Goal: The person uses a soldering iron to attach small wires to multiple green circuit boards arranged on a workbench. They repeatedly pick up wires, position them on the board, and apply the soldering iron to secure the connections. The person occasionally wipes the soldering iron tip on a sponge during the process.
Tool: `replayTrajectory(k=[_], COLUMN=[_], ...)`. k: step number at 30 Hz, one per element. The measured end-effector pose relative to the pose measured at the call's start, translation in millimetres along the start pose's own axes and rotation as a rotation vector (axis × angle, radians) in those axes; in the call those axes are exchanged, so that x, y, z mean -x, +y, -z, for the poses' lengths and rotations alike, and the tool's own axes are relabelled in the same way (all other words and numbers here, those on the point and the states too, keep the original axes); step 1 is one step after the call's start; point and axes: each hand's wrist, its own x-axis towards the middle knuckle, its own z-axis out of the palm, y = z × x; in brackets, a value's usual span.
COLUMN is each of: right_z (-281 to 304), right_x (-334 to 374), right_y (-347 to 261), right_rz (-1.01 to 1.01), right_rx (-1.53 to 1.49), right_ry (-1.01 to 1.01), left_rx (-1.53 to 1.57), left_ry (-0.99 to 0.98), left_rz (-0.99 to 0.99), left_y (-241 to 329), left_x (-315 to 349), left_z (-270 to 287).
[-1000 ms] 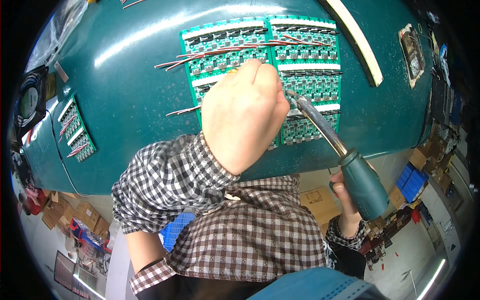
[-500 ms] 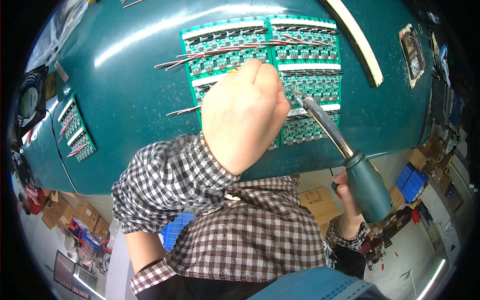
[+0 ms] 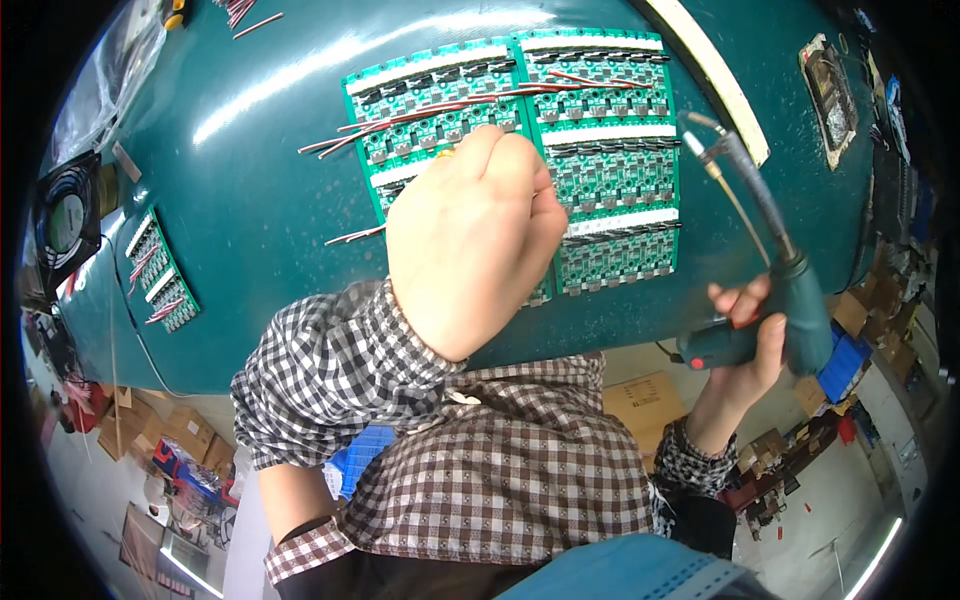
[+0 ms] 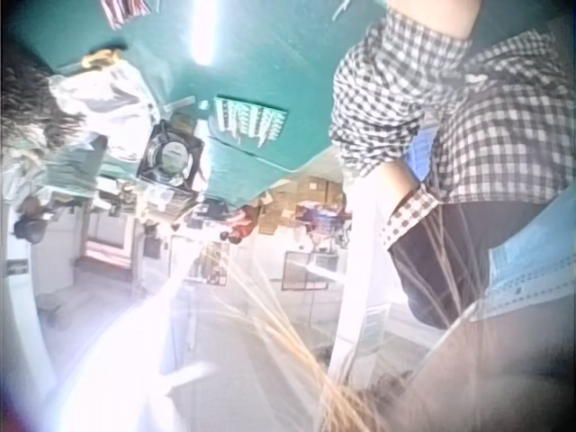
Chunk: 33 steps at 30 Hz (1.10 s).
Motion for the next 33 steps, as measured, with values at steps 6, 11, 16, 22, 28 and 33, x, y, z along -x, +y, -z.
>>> replayTrajectory(k=[6, 11, 16, 22, 28, 33], right_z=[9, 4, -10, -25, -7, -16], right_x=[-28, -40, -47, -26, -18, -23], right_y=[23, 30, 23, 42, 81, 42], right_rz=[-0.110, -0.147, -0.146, -0.202, 0.467, -0.135], right_rx=[-0.425, -0.521, -0.458, -0.488, -0.052, -0.421], right_ry=[-0.175, -0.220, -0.236, -0.122, -0.441, -0.046], left_rx=[0.012, 0.006, 0.003, -0.213, -0.148, -0.100], left_ry=[-0.045, -0.151, -0.039, -0.020, -0.007, 0.056], left_rz=[0.012, 0.019, -0.116, -0.199, -0.217, -0.247], left_y=[1, 5, 1, -23, -35, -34], left_x=[-1, -4, 8, 14, 35, 30], left_z=[2, 8, 21, 15, 8, 11])
